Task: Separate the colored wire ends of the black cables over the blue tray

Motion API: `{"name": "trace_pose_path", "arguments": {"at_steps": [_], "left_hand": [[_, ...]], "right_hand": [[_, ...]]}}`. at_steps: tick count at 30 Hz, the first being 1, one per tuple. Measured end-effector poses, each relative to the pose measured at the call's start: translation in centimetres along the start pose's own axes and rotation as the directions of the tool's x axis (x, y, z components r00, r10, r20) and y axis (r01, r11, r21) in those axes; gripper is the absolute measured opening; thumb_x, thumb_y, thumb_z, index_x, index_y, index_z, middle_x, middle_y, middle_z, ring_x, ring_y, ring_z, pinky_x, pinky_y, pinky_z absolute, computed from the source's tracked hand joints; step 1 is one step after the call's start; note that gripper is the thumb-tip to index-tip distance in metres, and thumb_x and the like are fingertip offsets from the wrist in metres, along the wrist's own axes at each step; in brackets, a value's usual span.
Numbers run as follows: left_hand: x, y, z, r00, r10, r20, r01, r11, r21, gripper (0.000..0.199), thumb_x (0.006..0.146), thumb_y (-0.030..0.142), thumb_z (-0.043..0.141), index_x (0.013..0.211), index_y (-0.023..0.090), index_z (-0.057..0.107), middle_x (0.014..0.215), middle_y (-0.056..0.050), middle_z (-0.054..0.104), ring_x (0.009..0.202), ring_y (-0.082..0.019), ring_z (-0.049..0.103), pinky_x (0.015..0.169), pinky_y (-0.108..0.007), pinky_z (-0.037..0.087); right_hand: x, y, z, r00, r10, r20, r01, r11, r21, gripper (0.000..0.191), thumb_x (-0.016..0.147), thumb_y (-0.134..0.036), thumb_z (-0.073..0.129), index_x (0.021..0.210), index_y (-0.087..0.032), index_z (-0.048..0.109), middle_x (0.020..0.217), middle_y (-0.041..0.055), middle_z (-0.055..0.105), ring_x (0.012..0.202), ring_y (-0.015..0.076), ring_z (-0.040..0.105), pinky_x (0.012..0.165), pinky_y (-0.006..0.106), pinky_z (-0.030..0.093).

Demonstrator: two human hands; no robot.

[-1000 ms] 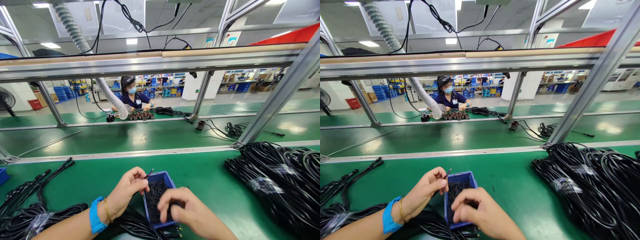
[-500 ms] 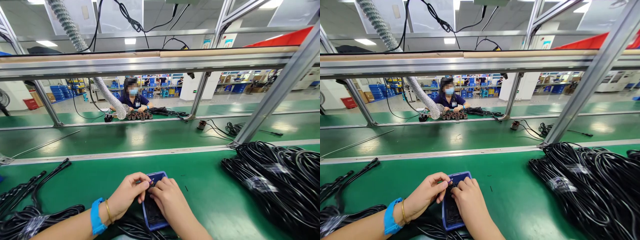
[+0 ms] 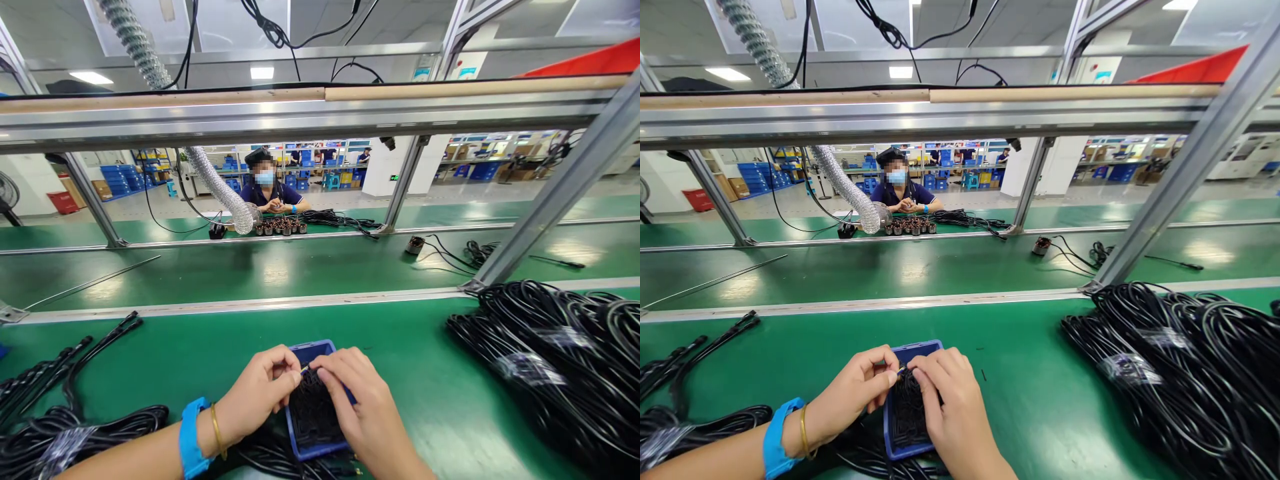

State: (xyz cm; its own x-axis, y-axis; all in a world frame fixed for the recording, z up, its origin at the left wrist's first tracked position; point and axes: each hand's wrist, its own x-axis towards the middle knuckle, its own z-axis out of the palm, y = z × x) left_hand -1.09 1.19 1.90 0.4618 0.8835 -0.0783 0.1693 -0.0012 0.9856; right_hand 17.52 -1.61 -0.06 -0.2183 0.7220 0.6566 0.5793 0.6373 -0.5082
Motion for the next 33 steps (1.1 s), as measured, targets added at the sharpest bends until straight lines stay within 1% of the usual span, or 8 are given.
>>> {"name": "trace_pose_path", "arguments": {"at_steps": [3,5,11,16,22,26,33], "left_hand": [[0.0,0.0,0.1,1.0,-0.003,0.002,0.003,1.0,-0.002,0.021,0.082,0.038,0.057,0.079,0.018,0.052,0.059,0.007,0.044,0.05,-0.008,0.042,0.045,-0.019,0.033],[0.0,-0.1,0.1,1.0,0.009,0.008,-0.009,1.0,-0.007,0.021,0.081,0.038,0.058,0.078,0.018,0.053,0.062,0.006,0.044,0.051,-0.008,0.043,0.046,-0.02,0.034],[-0.2,0.0,0.0,1.0,0.025,0.01,-0.025,1.0,-0.011,0.023,0.082,0.039,0.06,0.078,0.017,0.055,0.065,0.005,0.046,0.053,-0.009,0.044,0.048,-0.021,0.036],[-0.3,0.3,0.1,0.999,0.034,0.001,-0.034,0.999,-0.013,0.027,0.081,0.042,0.063,0.077,0.017,0.055,0.065,0.005,0.047,0.054,-0.009,0.044,0.05,-0.022,0.038],[-0.3,0.3,0.1,1.0,0.025,0.007,-0.024,0.999,-0.037,0.03,0.081,0.045,0.066,0.078,0.016,0.057,0.066,0.004,0.048,0.056,-0.01,0.045,0.053,-0.023,0.041],[-0.4,0.3,0.0,1.0,0.023,0.018,-0.022,0.999,-0.046,0.032,0.08,0.046,0.066,0.078,0.016,0.057,0.068,0.004,0.049,0.057,-0.01,0.045,0.054,-0.023,0.043],[-0.4,0.2,0.0,1.0,-0.001,-0.007,0.001,0.997,-0.081,0.034,0.08,0.047,0.068,0.08,0.016,0.056,0.065,0.004,0.048,0.058,-0.011,0.045,0.055,-0.024,0.041]], "right_hand": [[0.1,0.0,-0.3,0.999,-0.001,-0.049,0.002,1.0,0.008,0.016,0.098,-0.012,0.048,0.102,-0.023,0.059,0.091,0.0023,0.066,0.084,0.0196,0.054,0.076,0.034,0.041],[0.1,0.0,-0.3,0.998,-0.006,-0.055,0.006,1.0,0.007,0.015,0.098,-0.012,0.049,0.101,-0.023,0.059,0.091,0.0022,0.066,0.084,0.0197,0.055,0.076,0.035,0.042],[0.1,-0.3,0.1,1.0,0.016,-0.022,-0.015,0.999,0.043,0.015,0.098,-0.013,0.05,0.099,-0.023,0.061,0.089,0.0023,0.066,0.082,0.0194,0.056,0.074,0.034,0.044],[0.1,-0.5,-0.1,0.999,0.028,-0.034,-0.026,0.998,0.064,0.014,0.098,-0.014,0.05,0.097,-0.023,0.062,0.088,0.0022,0.067,0.081,0.0191,0.057,0.073,0.033,0.045],[0.4,-0.8,-0.2,0.998,0.047,-0.035,-0.045,0.998,0.051,0.017,0.098,-0.016,0.048,0.094,-0.022,0.063,0.085,0.004,0.068,0.078,0.0199,0.059,0.07,0.033,0.048],[0.5,-0.9,-0.3,0.998,0.044,-0.041,-0.042,0.998,0.043,0.017,0.098,-0.016,0.049,0.093,-0.022,0.064,0.084,0.0035,0.068,0.078,0.0197,0.06,0.07,0.033,0.048],[0.3,-0.7,-0.4,0.999,0.053,0.013,-0.053,0.998,0.037,0.018,0.098,-0.016,0.048,0.092,-0.023,0.063,0.083,0.0025,0.068,0.077,0.0202,0.059,0.07,0.033,0.047]]}}
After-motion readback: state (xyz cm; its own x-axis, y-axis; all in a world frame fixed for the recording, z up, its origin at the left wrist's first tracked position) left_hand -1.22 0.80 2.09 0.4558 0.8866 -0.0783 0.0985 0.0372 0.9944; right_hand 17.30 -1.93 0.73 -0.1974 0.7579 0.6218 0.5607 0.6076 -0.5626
